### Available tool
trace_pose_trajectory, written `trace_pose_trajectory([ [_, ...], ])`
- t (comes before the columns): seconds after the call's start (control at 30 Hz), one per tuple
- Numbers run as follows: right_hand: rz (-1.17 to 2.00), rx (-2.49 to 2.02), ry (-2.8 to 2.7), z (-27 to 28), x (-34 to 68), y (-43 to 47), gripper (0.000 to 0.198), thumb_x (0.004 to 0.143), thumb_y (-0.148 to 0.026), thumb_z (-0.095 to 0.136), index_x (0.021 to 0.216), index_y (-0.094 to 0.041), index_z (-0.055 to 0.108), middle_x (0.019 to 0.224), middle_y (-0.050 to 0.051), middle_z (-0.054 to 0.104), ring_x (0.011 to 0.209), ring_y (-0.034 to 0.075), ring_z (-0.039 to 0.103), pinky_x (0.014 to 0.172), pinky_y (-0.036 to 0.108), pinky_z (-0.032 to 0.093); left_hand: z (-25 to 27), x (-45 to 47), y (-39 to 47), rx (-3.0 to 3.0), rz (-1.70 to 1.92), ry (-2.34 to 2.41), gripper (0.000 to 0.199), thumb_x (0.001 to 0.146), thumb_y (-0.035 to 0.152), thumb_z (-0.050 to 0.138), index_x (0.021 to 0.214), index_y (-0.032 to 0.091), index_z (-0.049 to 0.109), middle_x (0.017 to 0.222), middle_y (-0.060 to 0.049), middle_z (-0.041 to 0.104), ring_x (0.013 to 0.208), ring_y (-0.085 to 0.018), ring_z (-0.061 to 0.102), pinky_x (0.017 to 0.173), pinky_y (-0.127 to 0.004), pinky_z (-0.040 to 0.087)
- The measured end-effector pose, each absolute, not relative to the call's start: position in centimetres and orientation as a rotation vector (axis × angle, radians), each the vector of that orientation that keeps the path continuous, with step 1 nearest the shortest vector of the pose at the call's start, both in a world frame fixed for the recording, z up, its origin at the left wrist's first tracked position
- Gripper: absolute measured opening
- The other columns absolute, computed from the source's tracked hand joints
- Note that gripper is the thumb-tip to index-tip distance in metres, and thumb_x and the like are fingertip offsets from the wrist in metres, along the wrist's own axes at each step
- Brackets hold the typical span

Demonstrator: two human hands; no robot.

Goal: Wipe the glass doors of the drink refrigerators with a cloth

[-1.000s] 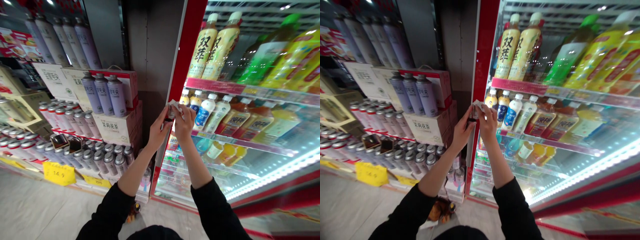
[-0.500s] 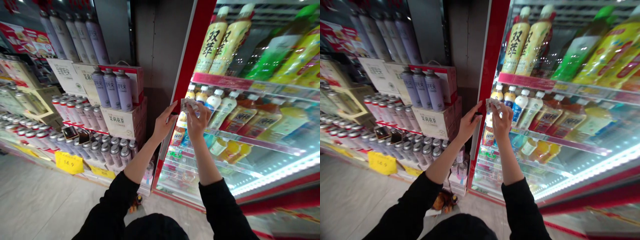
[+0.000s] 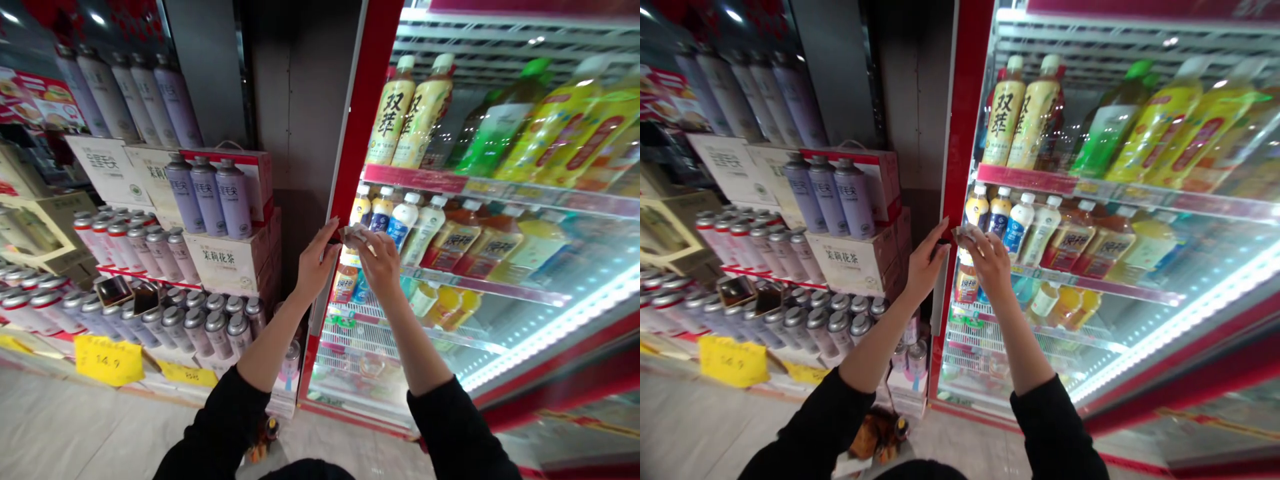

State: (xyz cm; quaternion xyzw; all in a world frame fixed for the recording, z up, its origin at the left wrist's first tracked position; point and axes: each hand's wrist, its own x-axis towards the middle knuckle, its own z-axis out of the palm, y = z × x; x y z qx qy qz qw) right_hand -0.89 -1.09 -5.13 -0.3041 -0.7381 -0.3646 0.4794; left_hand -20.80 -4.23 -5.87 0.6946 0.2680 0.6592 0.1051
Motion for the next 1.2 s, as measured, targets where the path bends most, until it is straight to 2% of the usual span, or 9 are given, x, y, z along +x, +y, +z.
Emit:
trace_pose_trajectory([
  [0.13,-0.855,-0.791,-1.569,-3.3,-1.7,-0.4,0.048,0.105,-0.009,0.067,0.139,-0.040,0.078,0.134,0.005,0.078,0.122,0.029,0.067,0.113,0.050,0.058,-5.9,-20.4,-4.2,2.067,1.973,0.795,0.051,0.116,0.042,0.054,0.166,0.034,0.053,0.170,-0.006,0.058,0.160,-0.023,0.053,0.136,-0.049,0.043],
  [0.37,-0.840,-0.709,-1.847,-5.9,-2.9,-1.0,0.043,0.104,-0.010,0.068,0.141,-0.030,0.078,0.136,0.009,0.080,0.122,0.027,0.070,0.109,0.044,0.065,-6.1,-19.8,-4.2,2.150,2.057,0.827,0.052,0.118,0.033,0.044,0.171,0.035,0.045,0.177,-0.006,0.048,0.166,-0.021,0.044,0.138,-0.048,0.040],
  [0.53,-0.860,-0.751,-1.700,-6.3,-0.5,-1.7,0.053,0.103,-0.007,0.069,0.146,-0.039,0.074,0.132,0.005,0.081,0.117,0.027,0.073,0.106,0.047,0.066,-5.5,-19.6,-3.9,2.289,2.045,0.938,0.057,0.118,0.030,0.043,0.174,0.038,0.036,0.179,-0.004,0.046,0.168,-0.021,0.041,0.139,-0.051,0.038],
  [0.63,-0.820,-0.754,-1.557,-4.9,-1.8,-0.8,0.048,0.105,-0.011,0.068,0.140,-0.041,0.077,0.130,0.004,0.081,0.119,0.028,0.073,0.110,0.049,0.064,-4.3,-19.0,-3.5,2.403,2.099,0.968,0.062,0.117,0.024,0.043,0.176,0.037,0.031,0.179,-0.004,0.046,0.168,-0.022,0.041,0.140,-0.052,0.037],
  [0.77,-0.759,-0.680,-1.689,-5.1,-3.5,-0.5,0.038,0.106,-0.010,0.065,0.133,-0.031,0.081,0.133,0.008,0.081,0.123,0.028,0.072,0.107,0.046,0.067,-2.8,-18.2,-3.1,2.517,2.175,0.939,0.066,0.115,0.015,0.041,0.177,0.034,0.028,0.176,-0.005,0.051,0.166,-0.020,0.044,0.138,-0.049,0.042],
  [0.87,-0.786,-0.609,-1.804,-6.2,-2.1,-1.4,0.039,0.102,-0.006,0.069,0.134,-0.027,0.081,0.132,0.010,0.081,0.123,0.027,0.072,0.104,0.043,0.068,-2.6,-18.0,-2.8,2.571,2.151,0.985,0.069,0.114,0.009,0.034,0.178,0.034,0.028,0.174,-0.005,0.054,0.165,-0.019,0.045,0.136,-0.048,0.045],
  [0.93,-0.825,-0.641,-1.761,-6.4,-0.5,-1.9,0.047,0.101,-0.006,0.072,0.140,-0.031,0.078,0.131,0.008,0.082,0.120,0.026,0.073,0.106,0.044,0.068,-2.9,-17.9,-2.6,2.588,2.135,1.022,0.071,0.113,0.008,0.033,0.178,0.034,0.027,0.173,-0.005,0.055,0.165,-0.020,0.045,0.137,-0.048,0.044],
  [1.1,-0.832,-0.862,-1.563,-4.6,0.1,-1.5,0.066,0.103,-0.009,0.070,0.153,-0.052,0.066,0.132,0.001,0.080,0.122,0.028,0.074,0.111,0.051,0.066,-3.5,-17.6,-2.3,2.541,2.237,1.056,0.071,0.113,0.005,0.034,0.178,0.033,0.028,0.174,-0.005,0.053,0.164,-0.020,0.046,0.139,-0.046,0.041],
  [1.2,-0.826,-0.879,-1.608,-4.7,-1.3,-1.1,0.062,0.104,-0.011,0.070,0.152,-0.050,0.067,0.133,0.002,0.081,0.126,0.028,0.074,0.113,0.050,0.066,-3.6,-17.5,-2.3,2.563,2.246,1.080,0.070,0.113,0.005,0.038,0.178,0.031,0.029,0.173,-0.006,0.054,0.163,-0.020,0.048,0.138,-0.046,0.042],
])
